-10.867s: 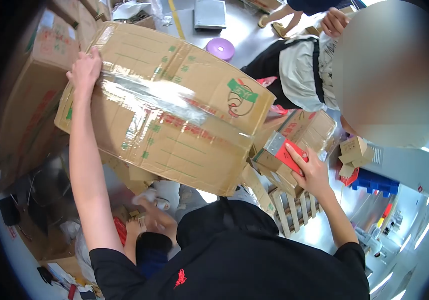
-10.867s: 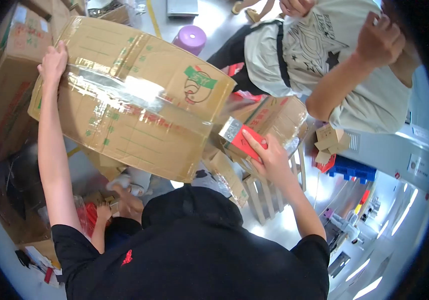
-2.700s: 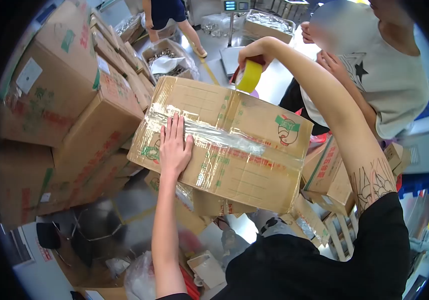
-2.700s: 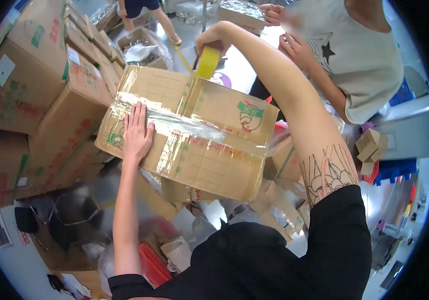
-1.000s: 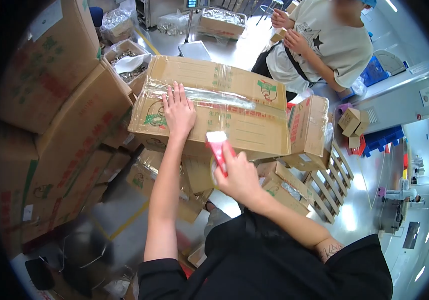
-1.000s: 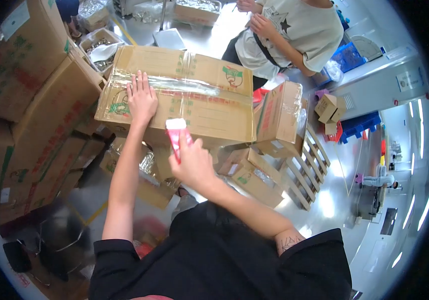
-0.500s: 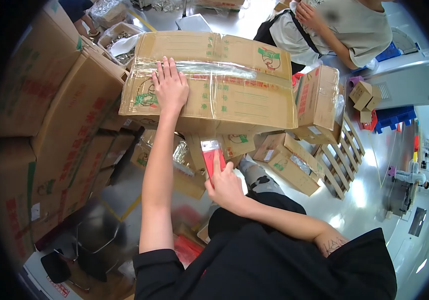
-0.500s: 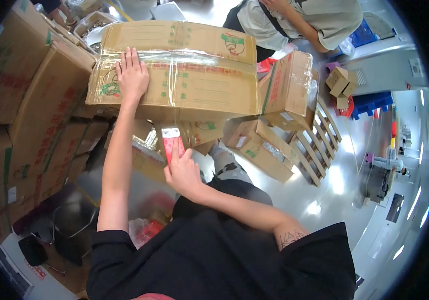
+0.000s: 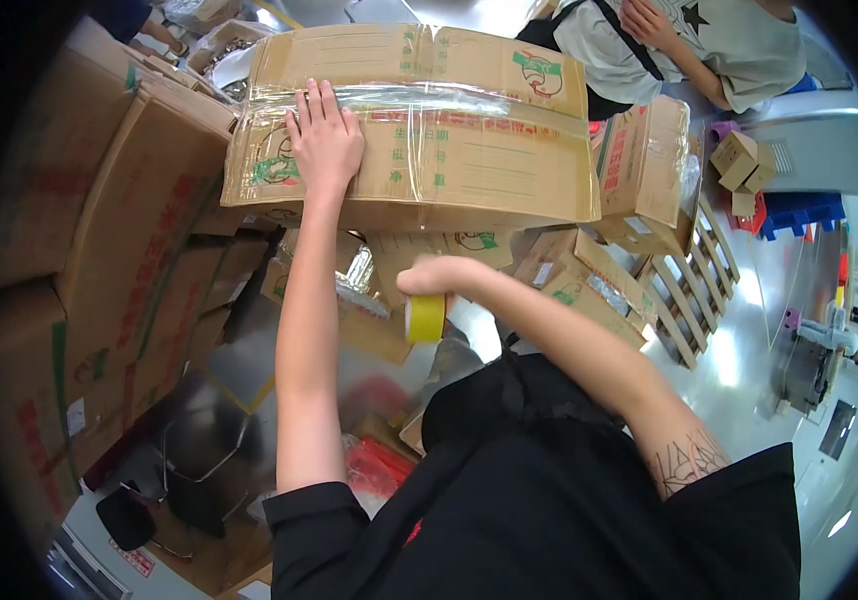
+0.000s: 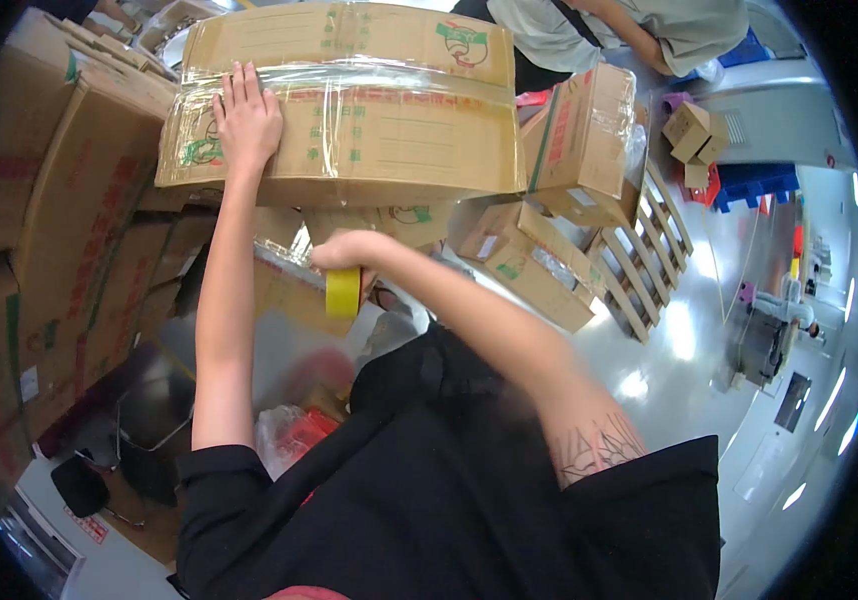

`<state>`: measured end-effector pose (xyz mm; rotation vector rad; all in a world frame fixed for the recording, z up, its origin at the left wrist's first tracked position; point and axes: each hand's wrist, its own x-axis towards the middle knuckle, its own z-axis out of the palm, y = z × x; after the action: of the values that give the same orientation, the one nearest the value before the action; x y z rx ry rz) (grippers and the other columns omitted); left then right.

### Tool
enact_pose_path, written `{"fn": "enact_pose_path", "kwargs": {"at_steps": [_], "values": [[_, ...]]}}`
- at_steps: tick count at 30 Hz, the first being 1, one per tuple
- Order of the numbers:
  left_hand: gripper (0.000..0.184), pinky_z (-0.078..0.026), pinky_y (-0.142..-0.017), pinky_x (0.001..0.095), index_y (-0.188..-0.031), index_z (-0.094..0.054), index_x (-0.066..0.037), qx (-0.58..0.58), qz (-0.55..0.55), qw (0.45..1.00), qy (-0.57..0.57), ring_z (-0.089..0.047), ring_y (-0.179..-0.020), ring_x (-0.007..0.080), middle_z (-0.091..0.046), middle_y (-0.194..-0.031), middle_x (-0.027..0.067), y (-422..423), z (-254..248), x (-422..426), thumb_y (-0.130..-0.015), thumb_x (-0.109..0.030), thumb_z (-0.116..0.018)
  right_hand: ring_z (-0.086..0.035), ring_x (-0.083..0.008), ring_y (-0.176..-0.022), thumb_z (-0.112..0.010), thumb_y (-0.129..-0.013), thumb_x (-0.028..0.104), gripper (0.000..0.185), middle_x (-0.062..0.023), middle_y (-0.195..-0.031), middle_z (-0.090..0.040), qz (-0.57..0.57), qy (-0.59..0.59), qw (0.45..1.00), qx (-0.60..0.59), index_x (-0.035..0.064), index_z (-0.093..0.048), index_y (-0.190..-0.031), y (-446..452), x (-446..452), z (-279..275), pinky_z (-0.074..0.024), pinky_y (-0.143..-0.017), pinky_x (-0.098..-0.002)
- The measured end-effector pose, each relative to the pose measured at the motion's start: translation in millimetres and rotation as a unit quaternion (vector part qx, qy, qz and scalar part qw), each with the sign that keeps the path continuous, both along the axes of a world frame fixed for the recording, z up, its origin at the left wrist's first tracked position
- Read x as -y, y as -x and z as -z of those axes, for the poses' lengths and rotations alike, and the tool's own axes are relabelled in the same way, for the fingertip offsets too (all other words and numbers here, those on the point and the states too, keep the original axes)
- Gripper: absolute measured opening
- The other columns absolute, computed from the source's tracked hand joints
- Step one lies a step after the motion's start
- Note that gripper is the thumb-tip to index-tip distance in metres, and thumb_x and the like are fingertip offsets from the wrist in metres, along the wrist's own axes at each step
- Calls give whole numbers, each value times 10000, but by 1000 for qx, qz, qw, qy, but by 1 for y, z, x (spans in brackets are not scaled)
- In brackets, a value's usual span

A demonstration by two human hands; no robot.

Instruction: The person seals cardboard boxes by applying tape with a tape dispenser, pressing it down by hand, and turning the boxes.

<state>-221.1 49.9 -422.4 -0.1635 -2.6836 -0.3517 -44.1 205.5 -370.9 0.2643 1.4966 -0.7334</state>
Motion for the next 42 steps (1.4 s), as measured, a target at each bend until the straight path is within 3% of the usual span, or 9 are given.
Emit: {"fn": "enact_pose_path", "kwargs": {"at_steps": [2, 5, 11, 20, 27, 30, 33, 37, 42], "values": [[640, -197, -1338, 553, -1659, -404, -36, -3, 13, 1000, 6, -323, -1625, 358, -379, -1740, 177, -2, 2, 0, -1098, -344, -401, -774, -349, -1115, -600, -899, 337, 603, -254, -1193, -768, -149, 121, 981, -7, 10, -672, -1401, -44, 3, 102, -626, -905, -482], [679, -179, -1344, 545, -1670, -385, -34, 19, 0, 1000, -21, -300, -1636, 356, -354, -1753, 184, 3, 0, 1, -1086, -380, -409, -746, -393, -1162, -613, -918, 357, 595, -260, -1223, -758, -199, -159, 883, -394, 111, -666, -1458, -103, 15, 129, -602, -968, -481], [686, -194, -1359, 501, -1660, -384, 6, 13, 120, 987, -107, -298, -1632, 383, -369, -1738, 208, -26, -29, -18, -1084, -361, -437, -692, -430, -1250, -612, -958, 589, 679, -250, -1334, -729, 0, 56, 945, -322, 130, -660, -1456, -72, -67, 127, -545, -1052, -476], [616, -332, -1305, 489, -1599, -473, 41, -2, 204, 979, -19, -433, -1563, 381, -458, -1676, 237, -127, -32, -82, -1055, -247, -505, -703, -204, -1154, -661, -983, 412, 691, -142, -1330, -726, 215, 23, 970, -112, 16, -587, -1543, -115, -199, 41, -573, -967, -344], [665, -330, -1297, 542, -1630, -413, 26, -45, 176, 983, -16, -432, -1559, 375, -480, -1642, 235, -201, 50, -87, -1029, -221, -555, -724, -198, -1146, -595, -1037, 293, 436, -100, -1254, -730, 442, 54, 895, -15, 44, -665, -1388, -165, -313, 62, -620, -937, -388], [636, -336, -1291, 545, -1621, -437, 15, 19, 142, 982, -120, -414, -1565, 396, -466, -1657, 218, -215, -5, -115, -1028, -181, -557, -750, -287, -1092, -600, -1020, 252, 529, -155, -1313, -706, 596, 119, 794, -1, -10, -549, -1476, -193, -356, 72, -632, -958, -433], [616, -324, -1295, 542, -1616, -439, 27, 62, 155, 984, 62, -371, -1584, 430, -416, -1694, 222, -177, -30, -92, -1038, -160, -533, -750, -322, -1132, -553, -1017, 242, 514, -196, -1325, -700, 636, 106, 761, -70, -51, -548, -1440, -190, -385, 89, -621, -998, -480], [607, -236, -1334, 516, -1648, -401, 18, 29, 155, 984, -88, -276, -1638, 386, -328, -1756, 202, -23, -104, -138, -1085, -205, -446, -764, -250, -1064, -598, -1011, 230, 326, -124, -1207, -744, 650, 97, 753, -34, 34, -628, -1270, -180, -428, 121, -631, -988, -442], [647, -121, -1365, 478, -1699, -336, -35, 81, 174, 981, 2, -191, -1671, 360, -254, -1801, 150, 93, -14, -166, -1109, -296, -381, -763, -281, -1134, -604, -995, 232, 366, -150, -1238, -748, 700, 110, 705, -35, 25, -620, -1297, -196, -464, 162, -623, -1023, -453]]}}
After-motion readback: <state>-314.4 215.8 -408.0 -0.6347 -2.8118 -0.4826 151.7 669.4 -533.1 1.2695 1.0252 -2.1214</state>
